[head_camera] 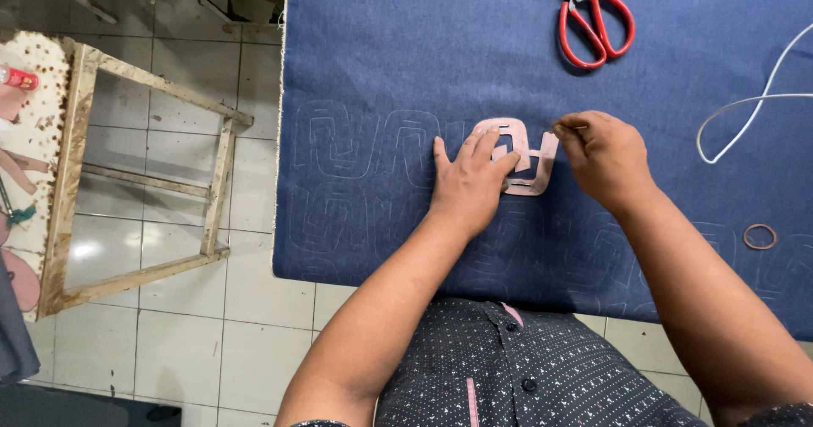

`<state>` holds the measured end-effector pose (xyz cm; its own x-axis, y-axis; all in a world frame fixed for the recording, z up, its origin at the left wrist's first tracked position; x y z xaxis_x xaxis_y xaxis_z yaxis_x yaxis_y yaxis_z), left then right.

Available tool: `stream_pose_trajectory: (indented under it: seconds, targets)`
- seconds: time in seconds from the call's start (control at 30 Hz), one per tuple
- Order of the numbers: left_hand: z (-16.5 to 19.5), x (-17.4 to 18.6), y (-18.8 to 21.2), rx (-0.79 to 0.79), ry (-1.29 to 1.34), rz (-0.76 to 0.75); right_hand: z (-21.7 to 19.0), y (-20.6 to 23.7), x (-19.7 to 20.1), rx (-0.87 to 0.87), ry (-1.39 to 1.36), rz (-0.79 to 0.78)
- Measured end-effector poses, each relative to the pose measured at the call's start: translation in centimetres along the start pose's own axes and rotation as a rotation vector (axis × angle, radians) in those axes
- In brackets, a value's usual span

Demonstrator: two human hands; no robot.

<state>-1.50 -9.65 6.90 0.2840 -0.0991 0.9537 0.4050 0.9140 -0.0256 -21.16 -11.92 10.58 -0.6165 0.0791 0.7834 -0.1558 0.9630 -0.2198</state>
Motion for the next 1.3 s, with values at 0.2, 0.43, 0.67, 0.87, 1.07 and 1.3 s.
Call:
stream_pose_trajectory:
  seconds: [0.2, 0.43, 0.67, 0.87, 1.07, 1.3]
  targets:
    - [-0.2, 0.0, -0.1, 0.004, 0.002, -0.031, 0.5, -0.1, 1.0, -0.054, 0.062, -0.056]
    - [0.1, 0.4, -0.5, 0.003, 0.015, -0.033, 0.8, -0.1, 1.8, -0.057, 0.09, -0.044]
    - [0.1, 0.5, -0.4, 0.004, 0.029, -0.043, 0.4, 1.0, 1.8, 0.068, 0.085, -0.032]
    - [0.1, 0.0, -0.4, -0.01, 0.006, 0.0, -1.1, 4.3, 1.2, 0.068, 0.052, -0.197]
    - [-0.2, -0.3, -0.5, -0.025, 0.007, 0.033, -0.9, 4.6, 1.8, 0.092, -0.048, -0.107]
    - [-0.5, 0.1, -0.3, -0.05, 0.043, 0.094, -2.8, 6.7, -0.4, 0.247, -0.022, -0.141]
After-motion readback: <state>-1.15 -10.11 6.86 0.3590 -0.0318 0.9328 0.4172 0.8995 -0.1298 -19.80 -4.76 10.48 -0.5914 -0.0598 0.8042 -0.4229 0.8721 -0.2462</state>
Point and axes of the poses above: each hand's wrist, its own y-axis away from the middle knuckle, its own x-axis out of the back of the hand, z = x × y, the point moved 3 cm from there along -y, towards the middle knuckle, and after that the axes turned 6 degrees about -y, right-handed, at the moved point
